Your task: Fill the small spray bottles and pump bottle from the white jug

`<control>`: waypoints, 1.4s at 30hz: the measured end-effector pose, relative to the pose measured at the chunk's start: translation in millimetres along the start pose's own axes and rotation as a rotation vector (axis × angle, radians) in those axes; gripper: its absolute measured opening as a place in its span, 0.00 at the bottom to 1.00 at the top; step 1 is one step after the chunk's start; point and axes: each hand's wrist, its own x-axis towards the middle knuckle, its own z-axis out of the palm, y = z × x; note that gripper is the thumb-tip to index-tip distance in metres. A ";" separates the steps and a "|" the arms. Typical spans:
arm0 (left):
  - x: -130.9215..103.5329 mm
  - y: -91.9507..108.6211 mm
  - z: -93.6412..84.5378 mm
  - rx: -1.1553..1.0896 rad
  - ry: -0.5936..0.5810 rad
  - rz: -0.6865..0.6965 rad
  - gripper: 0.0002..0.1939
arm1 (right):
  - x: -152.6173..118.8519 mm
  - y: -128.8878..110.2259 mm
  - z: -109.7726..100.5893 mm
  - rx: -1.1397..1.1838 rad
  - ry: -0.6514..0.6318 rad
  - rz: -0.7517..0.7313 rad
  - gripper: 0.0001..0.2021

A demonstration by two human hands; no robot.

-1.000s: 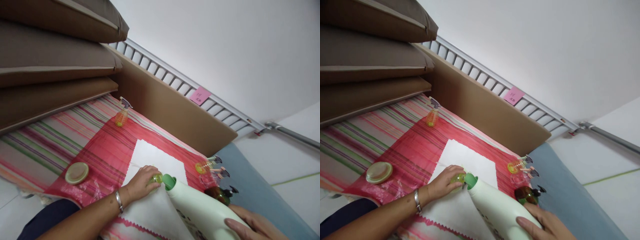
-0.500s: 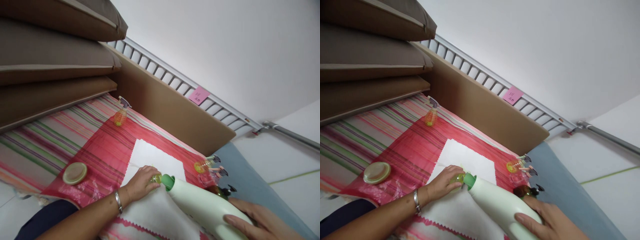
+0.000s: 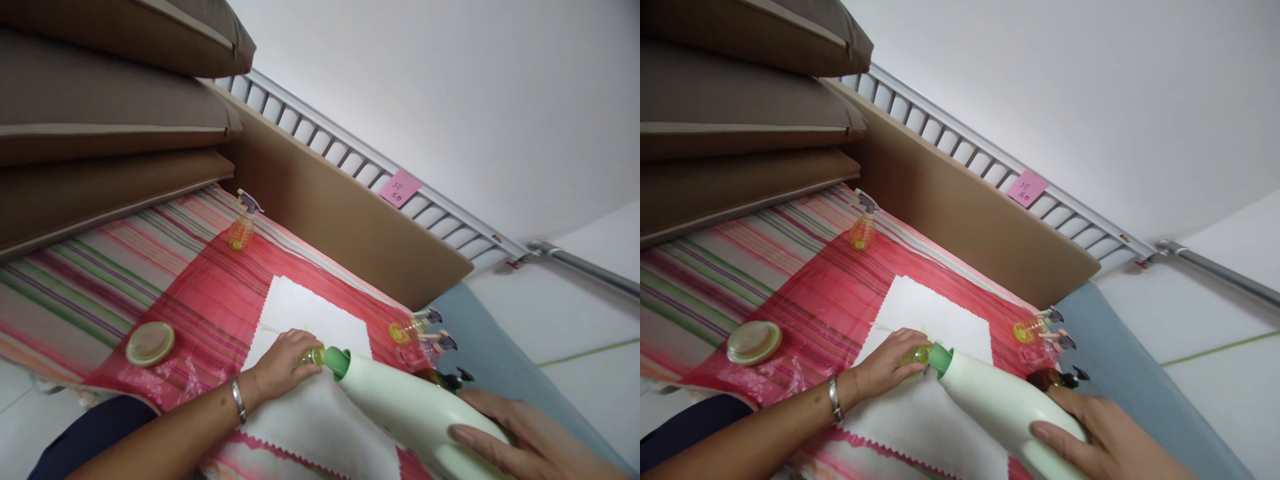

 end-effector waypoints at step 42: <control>0.2 -1.7 3.5 0.010 -0.004 0.007 0.20 | 2.9 -12.0 -14.2 -0.122 -0.265 -0.042 0.19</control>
